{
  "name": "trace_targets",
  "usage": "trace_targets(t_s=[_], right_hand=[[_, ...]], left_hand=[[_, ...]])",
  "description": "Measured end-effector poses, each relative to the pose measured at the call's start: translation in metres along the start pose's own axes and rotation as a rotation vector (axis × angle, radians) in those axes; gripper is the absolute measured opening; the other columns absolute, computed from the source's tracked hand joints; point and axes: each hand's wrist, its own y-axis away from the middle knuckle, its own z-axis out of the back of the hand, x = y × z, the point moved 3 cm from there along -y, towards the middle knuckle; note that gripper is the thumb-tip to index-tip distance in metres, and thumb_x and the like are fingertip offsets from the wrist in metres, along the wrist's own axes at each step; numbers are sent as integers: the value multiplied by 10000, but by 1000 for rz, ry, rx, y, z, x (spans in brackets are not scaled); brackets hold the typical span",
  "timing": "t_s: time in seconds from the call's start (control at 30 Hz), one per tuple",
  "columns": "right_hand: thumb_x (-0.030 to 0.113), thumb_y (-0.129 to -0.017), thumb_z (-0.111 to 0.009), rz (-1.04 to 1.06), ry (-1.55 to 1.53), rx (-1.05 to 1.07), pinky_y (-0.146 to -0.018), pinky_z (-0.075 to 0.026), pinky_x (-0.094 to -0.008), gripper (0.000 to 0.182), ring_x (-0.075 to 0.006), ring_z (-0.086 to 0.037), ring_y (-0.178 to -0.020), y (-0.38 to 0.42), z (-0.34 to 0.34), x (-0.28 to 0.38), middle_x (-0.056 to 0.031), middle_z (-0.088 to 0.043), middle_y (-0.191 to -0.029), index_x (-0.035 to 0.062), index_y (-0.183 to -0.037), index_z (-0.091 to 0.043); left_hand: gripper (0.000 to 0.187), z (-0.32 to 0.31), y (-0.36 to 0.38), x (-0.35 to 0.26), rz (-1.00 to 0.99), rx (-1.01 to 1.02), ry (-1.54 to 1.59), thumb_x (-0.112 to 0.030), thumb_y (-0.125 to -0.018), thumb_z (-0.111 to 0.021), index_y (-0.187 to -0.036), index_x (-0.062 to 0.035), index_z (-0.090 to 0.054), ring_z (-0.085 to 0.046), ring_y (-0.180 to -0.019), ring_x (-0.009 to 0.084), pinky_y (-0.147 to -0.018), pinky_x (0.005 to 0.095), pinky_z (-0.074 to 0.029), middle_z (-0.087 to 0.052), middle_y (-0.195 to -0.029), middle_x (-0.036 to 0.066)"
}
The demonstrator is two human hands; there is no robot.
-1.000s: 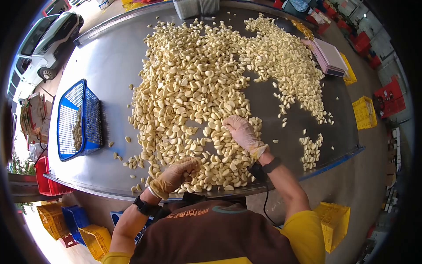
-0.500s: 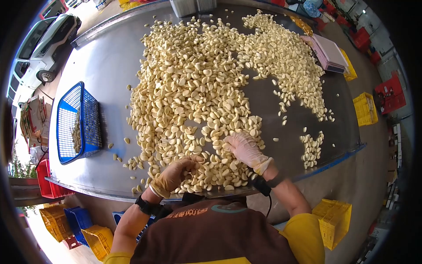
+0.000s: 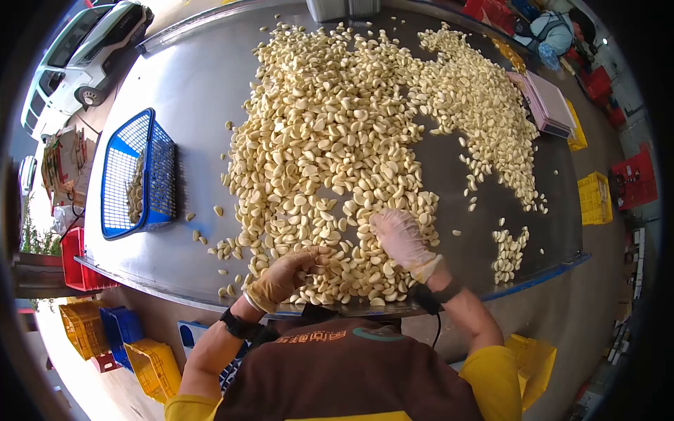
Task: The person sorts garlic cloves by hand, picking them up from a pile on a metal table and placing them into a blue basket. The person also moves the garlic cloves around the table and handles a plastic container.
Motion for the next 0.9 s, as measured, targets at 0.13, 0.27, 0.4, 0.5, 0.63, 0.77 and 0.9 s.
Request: trace_targets(t_s=[0.13, 0.27, 0.4, 0.5, 0.63, 0.77, 0.9], right_hand=[[194, -894, -661, 114, -435, 39, -837, -456, -405, 180, -294, -592, -928, -25, 25, 51, -99, -609, -957, 65, -1017, -637], [218, -900, -637, 137, -16, -34, -793, -451, -416, 194, -269, -572, -915, -65, -30, 44, -104, -595, -926, 58, -1008, -616], [271, -917, -611, 199, 40, 38, -794, -450, -402, 224, -261, -569, -915, -71, -16, 59, -94, -603, -922, 70, -1008, -648], [297, -919, -613, 388, -156, 150, -779, -442, -399, 210, -256, -581, -837, -68, -11, 68, -96, -610, -884, 92, -955, -642], [238, -910, -655, 297, -150, -50, -904, -461, -443, 267, -285, -600, -947, -128, -10, 82, -80, -636, -1010, 87, -1131, -649], [569, -934, -522, 296, 53, 30, -1137, -174, -659, 690, -404, -171, -1481, -182, -55, 128, -144, -242, -1606, 209, -1507, -391], [589, -811, -677, 509, 83, 532, -1034, -134, -815, 902, -491, -25, -1480, -120, -44, 157, -157, -100, -1633, 239, -1549, -294]], left_hand=[[322, -2, 1, 11, 38, 52, 199, -284, -1025, -519, -1230, -55, -617, -654, -902, 87, -690, 185, -519, -675, -1144, 58], [304, 7, -4, 15, 45, 36, 257, -325, -1022, -536, -1142, -67, -641, -633, -820, 96, -713, 192, -522, -679, -1094, 34], [300, 11, 22, 4, -30, 10, 188, -314, -996, -583, -1144, -61, -649, -524, -665, 31, -546, 167, -398, -619, -899, -20], [309, 32, 35, 2, -108, 14, 256, -287, -999, -574, -1186, -51, -640, -448, -607, 26, -509, 168, -352, -575, -840, -44], [265, 57, 51, -4, -140, -111, 406, -246, -1030, -518, -1182, -53, -616, -466, -622, 33, -502, 168, -316, -569, -831, -56], [269, 83, 65, -27, -253, -234, 530, -231, -1035, -511, -1181, -39, -629, -538, -642, 69, -516, 179, -394, -645, -871, -1], [254, 132, 95, -67, -606, -169, 719, -201, -1016, -548, -1181, -26, -627, -557, -667, 73, -517, 173, -398, -649, -887, 21]])
